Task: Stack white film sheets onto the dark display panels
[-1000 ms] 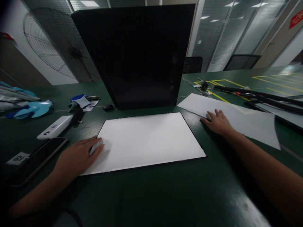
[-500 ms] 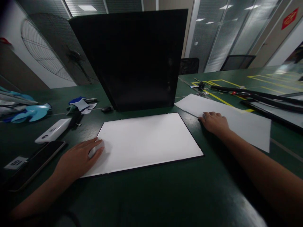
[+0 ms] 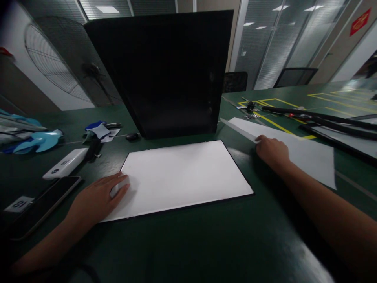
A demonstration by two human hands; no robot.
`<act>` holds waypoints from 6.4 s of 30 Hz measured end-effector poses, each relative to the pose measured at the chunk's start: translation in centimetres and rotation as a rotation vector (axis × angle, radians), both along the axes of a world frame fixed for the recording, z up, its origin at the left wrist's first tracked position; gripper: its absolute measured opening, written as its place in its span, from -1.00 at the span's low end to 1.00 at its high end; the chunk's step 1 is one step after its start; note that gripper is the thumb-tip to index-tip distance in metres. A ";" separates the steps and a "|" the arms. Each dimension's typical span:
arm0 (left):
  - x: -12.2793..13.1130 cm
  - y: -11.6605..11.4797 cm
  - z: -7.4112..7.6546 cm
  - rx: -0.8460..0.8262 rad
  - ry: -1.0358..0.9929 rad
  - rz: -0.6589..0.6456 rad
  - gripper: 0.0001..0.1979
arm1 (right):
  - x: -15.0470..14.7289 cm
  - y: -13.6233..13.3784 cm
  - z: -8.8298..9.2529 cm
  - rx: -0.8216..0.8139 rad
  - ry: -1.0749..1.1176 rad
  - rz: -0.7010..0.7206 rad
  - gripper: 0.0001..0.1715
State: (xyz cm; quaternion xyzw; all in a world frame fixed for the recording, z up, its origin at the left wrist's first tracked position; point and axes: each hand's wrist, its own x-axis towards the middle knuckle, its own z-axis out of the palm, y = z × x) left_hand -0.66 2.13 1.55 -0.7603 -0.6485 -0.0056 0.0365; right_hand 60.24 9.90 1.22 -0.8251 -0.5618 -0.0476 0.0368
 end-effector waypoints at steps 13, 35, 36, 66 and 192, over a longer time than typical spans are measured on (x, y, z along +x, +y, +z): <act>-0.1 0.0 -0.2 -0.001 -0.013 0.007 -0.32 | -2.4 -0.5 0.5 0.027 0.016 0.114 -0.41; 0.1 0.1 -0.1 -0.010 -0.015 0.013 -0.34 | -6.2 -2.2 -0.8 -0.063 0.300 1.201 -0.66; 0.0 0.1 -0.2 -0.005 -0.018 0.009 -0.35 | -6.5 -2.4 -0.8 -0.065 0.299 1.228 -0.67; -0.4 0.1 -0.8 0.081 -0.023 -0.060 -0.35 | -15.7 -8.7 -0.3 0.271 0.090 1.538 -0.66; 0.3 -0.3 -0.3 0.063 0.047 -0.136 -0.48 | -10.9 -4.3 -0.9 0.102 0.938 0.203 -0.20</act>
